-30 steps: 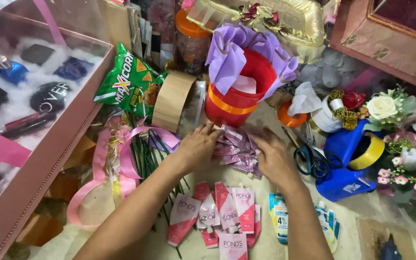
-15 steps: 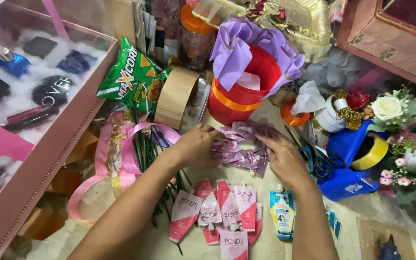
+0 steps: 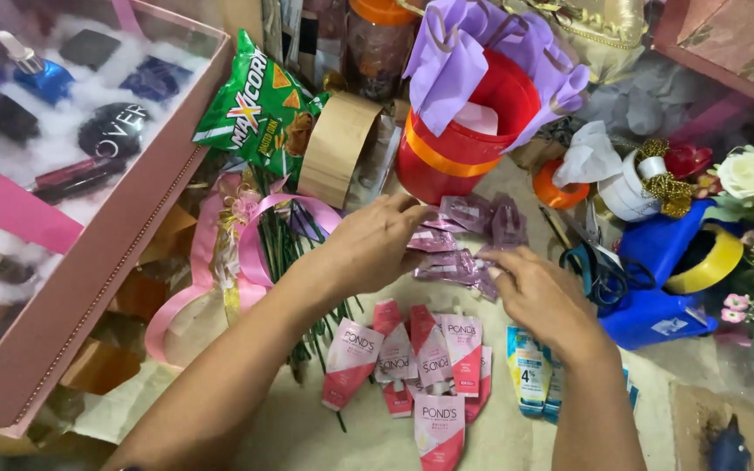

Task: The person assembles a gift bouquet by preparing small product packets, attaching them to green floral wire stems using a hot glue gun, and arranging them together.

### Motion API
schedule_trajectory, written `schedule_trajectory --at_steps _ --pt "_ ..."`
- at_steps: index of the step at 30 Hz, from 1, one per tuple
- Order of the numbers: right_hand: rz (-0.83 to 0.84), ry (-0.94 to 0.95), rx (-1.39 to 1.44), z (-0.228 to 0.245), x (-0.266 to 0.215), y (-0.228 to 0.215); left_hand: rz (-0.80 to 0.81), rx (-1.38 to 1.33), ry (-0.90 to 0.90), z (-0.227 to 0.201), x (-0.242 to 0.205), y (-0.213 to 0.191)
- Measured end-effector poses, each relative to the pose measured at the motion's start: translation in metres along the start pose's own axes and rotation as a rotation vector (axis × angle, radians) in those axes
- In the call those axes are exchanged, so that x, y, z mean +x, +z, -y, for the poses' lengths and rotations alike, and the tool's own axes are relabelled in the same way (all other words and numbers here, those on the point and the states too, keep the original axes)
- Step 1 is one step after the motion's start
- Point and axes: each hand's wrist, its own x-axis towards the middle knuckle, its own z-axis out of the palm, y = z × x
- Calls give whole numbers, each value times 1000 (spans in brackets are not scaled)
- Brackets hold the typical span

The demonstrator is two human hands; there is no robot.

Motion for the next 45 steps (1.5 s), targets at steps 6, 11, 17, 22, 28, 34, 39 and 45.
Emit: schedule_trajectory --at_steps 6,11,17,22,28,34,39,45 --pt "264 -114 -73 20 -40 23 438 67 -46 -22 -62 -10" --pt "215 -178 -256 -10 -48 61 377 104 51 3 -100 53" --pt "260 -152 -196 -10 -66 62 362 122 -7 9 -111 63" --pt "226 -199 -221 -17 -76 81 249 130 36 19 -115 73" --pt "-27 -414 -118 -14 -89 86 99 148 124 23 -122 70" --pt "-205 -597 -354 -13 -99 106 172 146 65 31 -123 73" --pt "-106 -512 -246 -22 -98 109 244 91 -6 25 -125 64" --pt "-34 -479 -190 -15 -100 106 10 116 96 25 -137 61"
